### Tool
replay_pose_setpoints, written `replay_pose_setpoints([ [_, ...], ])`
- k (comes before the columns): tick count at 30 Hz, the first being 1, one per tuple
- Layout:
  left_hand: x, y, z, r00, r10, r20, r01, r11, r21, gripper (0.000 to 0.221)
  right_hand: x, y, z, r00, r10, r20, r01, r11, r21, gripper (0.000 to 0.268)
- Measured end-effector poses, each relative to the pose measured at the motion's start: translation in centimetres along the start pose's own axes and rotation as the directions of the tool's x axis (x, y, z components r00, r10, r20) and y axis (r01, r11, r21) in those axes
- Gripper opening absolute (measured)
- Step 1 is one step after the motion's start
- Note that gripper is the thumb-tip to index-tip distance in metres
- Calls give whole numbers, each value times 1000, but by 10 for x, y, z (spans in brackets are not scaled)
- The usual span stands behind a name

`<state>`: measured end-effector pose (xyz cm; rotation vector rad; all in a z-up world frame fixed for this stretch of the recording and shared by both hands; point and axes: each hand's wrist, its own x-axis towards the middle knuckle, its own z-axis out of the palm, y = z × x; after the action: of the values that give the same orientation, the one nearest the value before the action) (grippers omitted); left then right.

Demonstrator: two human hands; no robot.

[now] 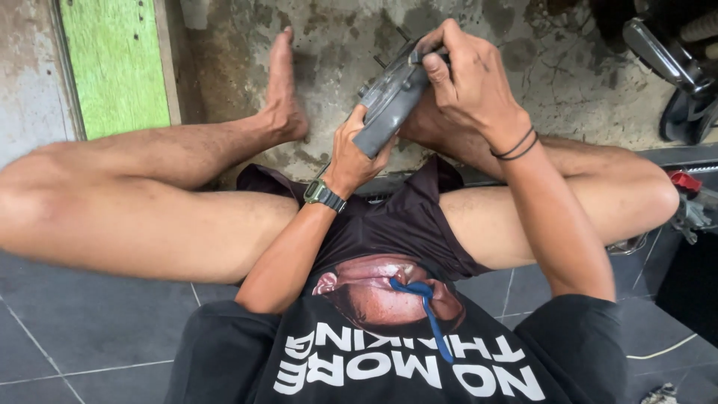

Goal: Cleaning and preparing the mating surface of a motorcycle engine casing using a manual scraper and a power grinder.

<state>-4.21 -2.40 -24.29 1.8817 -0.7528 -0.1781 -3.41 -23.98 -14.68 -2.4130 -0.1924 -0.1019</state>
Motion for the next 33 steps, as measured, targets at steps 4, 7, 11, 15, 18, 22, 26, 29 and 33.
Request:
replay_pose_setpoints([
  [4,0,-1,7,999,31,-19,-31,999,25,15,-6,6,-15,996,-34,-79,27,995,-91,27],
  [7,6,2,6,995,-14,-102,13,1000,-15,15,-15,20,-19,997,3,-75,-15,987,-159,23],
  [11,10,4,6,987,-60,-147,53,998,-45,13,-25,31,-5,995,14,-96,-43,949,-314,33],
  [15,9,15,17,993,-17,-116,16,1000,-10,8,-29,36,3,988,50,-150,-87,963,-254,34],
  [18,8,16,26,996,-45,-74,44,999,-18,15,-28,43,1,993,-15,-120,-22,952,-306,33],
  [22,18,22,24,992,-42,-117,45,999,19,9,-26,47,-1,991,-14,-133,-30,944,-328,32],
  [26,17,23,25,991,-63,-116,63,998,-4,8,-21,47,2,987,-31,-156,-28,931,-364,33],
  [29,6,17,30,992,-101,-74,101,995,-7,22,-25,17,15,992,-103,-74,62,902,-426,29],
  [33,18,27,23,994,-38,-103,41,999,28,11,-22,18,12,977,-205,-56,144,834,-533,24],
])
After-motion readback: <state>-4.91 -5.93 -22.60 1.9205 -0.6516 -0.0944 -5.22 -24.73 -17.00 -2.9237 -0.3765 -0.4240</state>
